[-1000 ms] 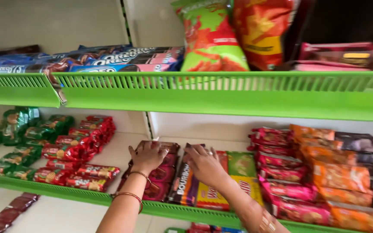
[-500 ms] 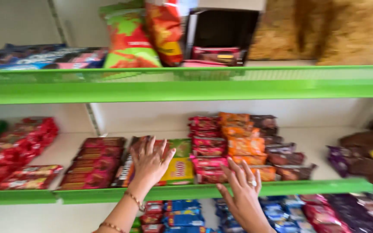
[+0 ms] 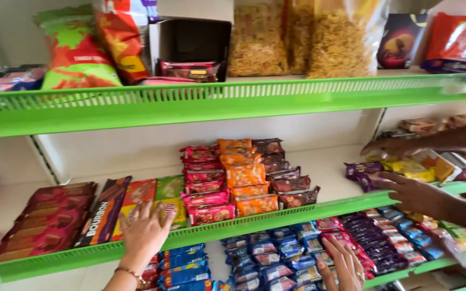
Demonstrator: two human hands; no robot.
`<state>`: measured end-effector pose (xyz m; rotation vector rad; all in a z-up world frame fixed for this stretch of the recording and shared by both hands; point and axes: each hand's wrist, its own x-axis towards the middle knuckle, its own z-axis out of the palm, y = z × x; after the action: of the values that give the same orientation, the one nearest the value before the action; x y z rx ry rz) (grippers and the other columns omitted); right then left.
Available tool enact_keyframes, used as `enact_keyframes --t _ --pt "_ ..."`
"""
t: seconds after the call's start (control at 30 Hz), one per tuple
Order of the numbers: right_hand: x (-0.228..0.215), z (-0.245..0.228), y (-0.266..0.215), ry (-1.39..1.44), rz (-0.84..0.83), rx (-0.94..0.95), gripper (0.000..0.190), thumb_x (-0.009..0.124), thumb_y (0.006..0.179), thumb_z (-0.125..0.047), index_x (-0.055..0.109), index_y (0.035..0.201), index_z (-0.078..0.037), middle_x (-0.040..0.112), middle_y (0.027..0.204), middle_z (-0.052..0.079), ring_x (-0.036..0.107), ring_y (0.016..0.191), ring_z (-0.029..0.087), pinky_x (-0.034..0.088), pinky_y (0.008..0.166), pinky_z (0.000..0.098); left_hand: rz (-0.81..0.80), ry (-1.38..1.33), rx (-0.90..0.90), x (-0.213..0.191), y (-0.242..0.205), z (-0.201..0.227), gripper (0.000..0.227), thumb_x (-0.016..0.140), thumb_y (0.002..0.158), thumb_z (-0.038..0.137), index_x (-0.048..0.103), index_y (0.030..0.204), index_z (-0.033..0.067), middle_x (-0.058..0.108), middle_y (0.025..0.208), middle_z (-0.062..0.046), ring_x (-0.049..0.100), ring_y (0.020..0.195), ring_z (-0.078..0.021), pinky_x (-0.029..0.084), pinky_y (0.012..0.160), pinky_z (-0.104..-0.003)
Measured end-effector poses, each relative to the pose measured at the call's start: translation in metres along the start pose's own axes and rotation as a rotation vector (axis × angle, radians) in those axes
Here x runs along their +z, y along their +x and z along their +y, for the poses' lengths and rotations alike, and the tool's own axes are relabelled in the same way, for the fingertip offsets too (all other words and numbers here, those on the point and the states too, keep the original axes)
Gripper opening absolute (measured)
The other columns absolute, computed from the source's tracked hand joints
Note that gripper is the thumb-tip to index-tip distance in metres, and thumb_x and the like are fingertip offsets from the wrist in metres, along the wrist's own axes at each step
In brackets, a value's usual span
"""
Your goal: Organize snack packages on grocery store shelves.
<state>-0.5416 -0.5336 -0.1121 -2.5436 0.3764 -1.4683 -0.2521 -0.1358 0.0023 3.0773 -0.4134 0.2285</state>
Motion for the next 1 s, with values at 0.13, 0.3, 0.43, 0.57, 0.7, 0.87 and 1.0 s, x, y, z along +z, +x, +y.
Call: enact_keyframes --t 0.13,0.3,0.43,0.57,0.7,0.87,1.0 --pt "-0.013 0.001 -0.008 0.104 0.007 -0.030 0.050 0.064 0.088 -0.033 0.063 0.133 -0.011 0.064 0.137 0.014 0.057 0.134 0.032 0.035 0.119 0.0480 0.076 0.014 0.012 0.016 0.005 -0.002 0.076 0.010 0.097 0.070 0.035 0.155 0.0297 0.024 0.166 0.000 0.021 0.154 -0.0241 0.007 0.122 -0.067" --pt "-0.001 0.005 0.000 0.130 0.060 -0.125 0.047 0.063 0.088 -0.026 0.061 0.131 -0.007 0.065 0.135 0.013 0.056 0.135 0.030 0.036 0.119 0.0476 0.154 -0.026 -0.022 0.009 -0.003 0.002 0.073 0.018 0.097 0.069 0.045 0.152 0.0294 0.030 0.166 -0.002 0.027 0.152 -0.0278 0.009 0.122 -0.066" --pt "0.000 -0.008 0.028 0.124 0.059 -0.064 0.050 0.065 0.087 -0.022 0.060 0.134 -0.006 0.062 0.137 0.015 0.055 0.137 0.030 0.035 0.119 0.0472 0.169 -0.037 -0.026 0.011 -0.002 0.001 0.071 0.021 0.097 0.068 0.046 0.150 0.0289 0.030 0.165 -0.002 0.026 0.152 -0.0270 0.009 0.121 -0.066" --pt "0.010 0.002 0.065 0.234 0.000 -0.078 0.051 0.063 0.089 -0.019 0.056 0.137 -0.003 0.065 0.134 0.014 0.059 0.126 0.032 0.040 0.109 0.0474 0.177 -0.032 -0.002 0.011 -0.003 0.002 0.071 0.019 0.097 0.067 0.043 0.151 0.0274 0.029 0.164 -0.004 0.023 0.153 -0.0263 0.008 0.121 -0.065" --pt "0.020 0.003 0.126 0.103 -0.099 0.081 0.043 0.066 0.090 -0.020 0.063 0.132 -0.014 0.066 0.123 0.016 0.060 0.114 0.036 0.045 0.099 0.0478 0.144 -0.065 0.055 0.017 0.004 0.001 0.072 0.015 0.100 0.067 0.038 0.153 0.0245 0.023 0.166 -0.005 0.015 0.154 -0.0273 0.005 0.122 -0.064" --pt "0.066 0.034 0.184 0.108 -0.272 -0.039 0.040 0.074 0.080 -0.027 0.071 0.119 -0.020 0.071 0.120 0.008 0.063 0.113 0.033 0.045 0.103 0.0454 0.186 0.027 0.099 0.024 0.001 0.004 0.079 0.027 0.095 0.071 0.036 0.156 0.0216 0.019 0.167 -0.012 0.011 0.155 -0.0326 0.007 0.118 -0.065" --pt "0.128 0.087 0.182 0.052 -0.615 0.031 0.043 0.086 0.074 -0.046 0.079 0.112 -0.028 0.076 0.113 -0.001 0.070 0.104 0.026 0.054 0.096 0.0398 1.035 -0.138 0.274 0.115 0.048 -0.011 0.080 0.044 0.087 0.077 0.051 0.141 0.0179 0.038 0.157 -0.018 0.030 0.148 -0.0349 0.020 0.111 -0.075"
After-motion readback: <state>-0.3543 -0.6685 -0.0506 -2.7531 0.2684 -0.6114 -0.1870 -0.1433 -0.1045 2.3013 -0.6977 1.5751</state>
